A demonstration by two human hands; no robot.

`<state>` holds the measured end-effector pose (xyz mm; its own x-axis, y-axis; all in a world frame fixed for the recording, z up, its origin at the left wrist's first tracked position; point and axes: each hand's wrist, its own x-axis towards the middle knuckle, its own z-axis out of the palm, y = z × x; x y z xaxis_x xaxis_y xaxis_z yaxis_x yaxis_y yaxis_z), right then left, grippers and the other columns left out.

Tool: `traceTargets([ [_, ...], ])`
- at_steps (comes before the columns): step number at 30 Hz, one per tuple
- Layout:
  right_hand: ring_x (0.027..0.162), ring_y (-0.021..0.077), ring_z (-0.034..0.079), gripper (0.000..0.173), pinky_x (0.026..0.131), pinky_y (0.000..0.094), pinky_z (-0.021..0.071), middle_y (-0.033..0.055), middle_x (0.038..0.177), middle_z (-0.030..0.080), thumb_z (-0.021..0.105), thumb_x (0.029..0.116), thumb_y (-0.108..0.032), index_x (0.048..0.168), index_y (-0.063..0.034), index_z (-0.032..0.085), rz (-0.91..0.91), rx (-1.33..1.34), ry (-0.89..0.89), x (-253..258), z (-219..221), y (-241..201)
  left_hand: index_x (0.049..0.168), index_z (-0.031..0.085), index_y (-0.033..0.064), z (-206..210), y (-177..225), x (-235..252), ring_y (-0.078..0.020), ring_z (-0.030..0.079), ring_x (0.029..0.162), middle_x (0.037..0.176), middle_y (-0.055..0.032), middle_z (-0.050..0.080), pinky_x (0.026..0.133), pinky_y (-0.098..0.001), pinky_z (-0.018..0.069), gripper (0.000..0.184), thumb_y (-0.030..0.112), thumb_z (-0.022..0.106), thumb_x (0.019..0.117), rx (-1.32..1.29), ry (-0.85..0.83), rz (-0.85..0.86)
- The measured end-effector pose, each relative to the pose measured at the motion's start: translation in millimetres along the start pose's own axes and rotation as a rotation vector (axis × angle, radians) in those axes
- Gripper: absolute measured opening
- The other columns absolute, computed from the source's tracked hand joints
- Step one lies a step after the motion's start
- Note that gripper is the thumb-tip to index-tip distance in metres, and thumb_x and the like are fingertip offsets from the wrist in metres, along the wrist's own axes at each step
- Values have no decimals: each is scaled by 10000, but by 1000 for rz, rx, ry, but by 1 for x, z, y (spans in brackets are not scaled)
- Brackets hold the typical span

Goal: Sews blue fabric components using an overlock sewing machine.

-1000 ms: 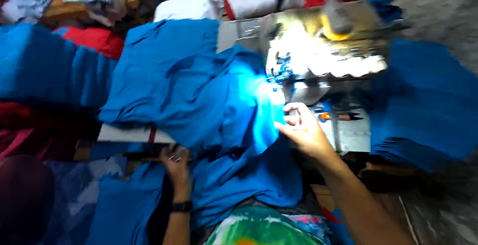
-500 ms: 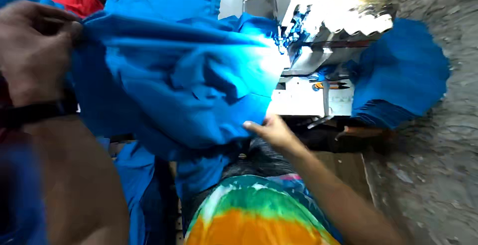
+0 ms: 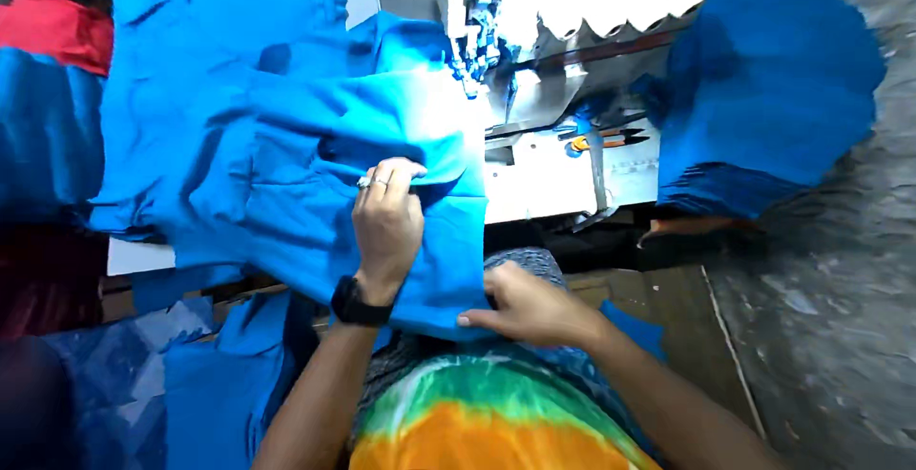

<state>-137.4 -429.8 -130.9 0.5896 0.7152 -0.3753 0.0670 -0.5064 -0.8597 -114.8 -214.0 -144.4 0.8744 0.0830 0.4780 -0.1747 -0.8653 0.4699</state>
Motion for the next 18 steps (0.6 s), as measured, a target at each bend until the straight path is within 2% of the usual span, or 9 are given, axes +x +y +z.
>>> traceTargets([
  [3,822,139,727,274,786,394,625,39,933,757,778,917,-276,1104,-79,748,-45,-1,458,18,-40,6,1109,723,70,-44,-6,12,-96,683,869,1011,-39,726,777,-304,582,172,98,573,1029,-223,-276,-218],
  [5,852,111,723,299,815,367,620,25,960,758,795,905,-302,1111,-90,752,-147,-41,587,42,-61,7,1069,687,86,-68,-13,35,-89,630,682,851,-27,685,615,-281,551,153,181,568,1053,-418,-467,-383],
  [7,823,72,706,291,797,340,603,-1,899,748,771,909,-371,1015,-101,754,-223,81,509,70,-75,6,1095,683,72,-83,-10,71,-61,662,774,892,0,697,730,-284,589,189,188,538,1064,-473,-485,-411],
  [9,690,13,657,200,673,237,573,-34,780,716,747,945,-287,928,-88,736,-276,308,453,79,-80,1,1048,696,98,-100,13,92,13,621,758,876,50,672,699,-198,537,209,233,538,1068,-254,-336,-250],
  [10,594,4,575,153,575,201,499,-47,695,650,729,956,-219,895,-80,711,-300,398,458,75,-79,-2,1031,708,100,-107,29,92,16,600,751,885,43,667,682,-183,506,223,253,550,1064,-114,-262,-129],
  [12,490,47,487,126,451,202,411,-20,615,576,703,971,-160,880,-74,694,-307,452,449,54,-76,-7,1002,720,59,-106,57,73,-114,609,781,910,-54,657,696,-289,509,210,214,584,1043,-3,-261,94],
  [13,482,64,513,105,430,210,434,0,628,604,695,976,-143,901,-71,710,-297,430,456,45,-75,-8,1000,751,73,-95,64,59,-144,622,810,919,-57,661,715,-330,523,193,207,613,1018,-13,-320,163],
  [15,486,65,526,87,424,209,431,-2,650,629,660,967,-75,911,-81,726,-271,371,517,40,-70,-10,1107,780,152,-73,63,32,-111,635,767,936,-6,650,619,-301,543,202,233,624,1008,10,-414,228],
  [18,548,28,608,66,489,194,511,-43,690,686,703,948,-115,895,-114,742,-226,326,598,44,-64,-11,1148,770,136,-73,68,17,-95,634,772,970,-26,669,604,-260,513,201,187,638,1006,49,-356,189],
])
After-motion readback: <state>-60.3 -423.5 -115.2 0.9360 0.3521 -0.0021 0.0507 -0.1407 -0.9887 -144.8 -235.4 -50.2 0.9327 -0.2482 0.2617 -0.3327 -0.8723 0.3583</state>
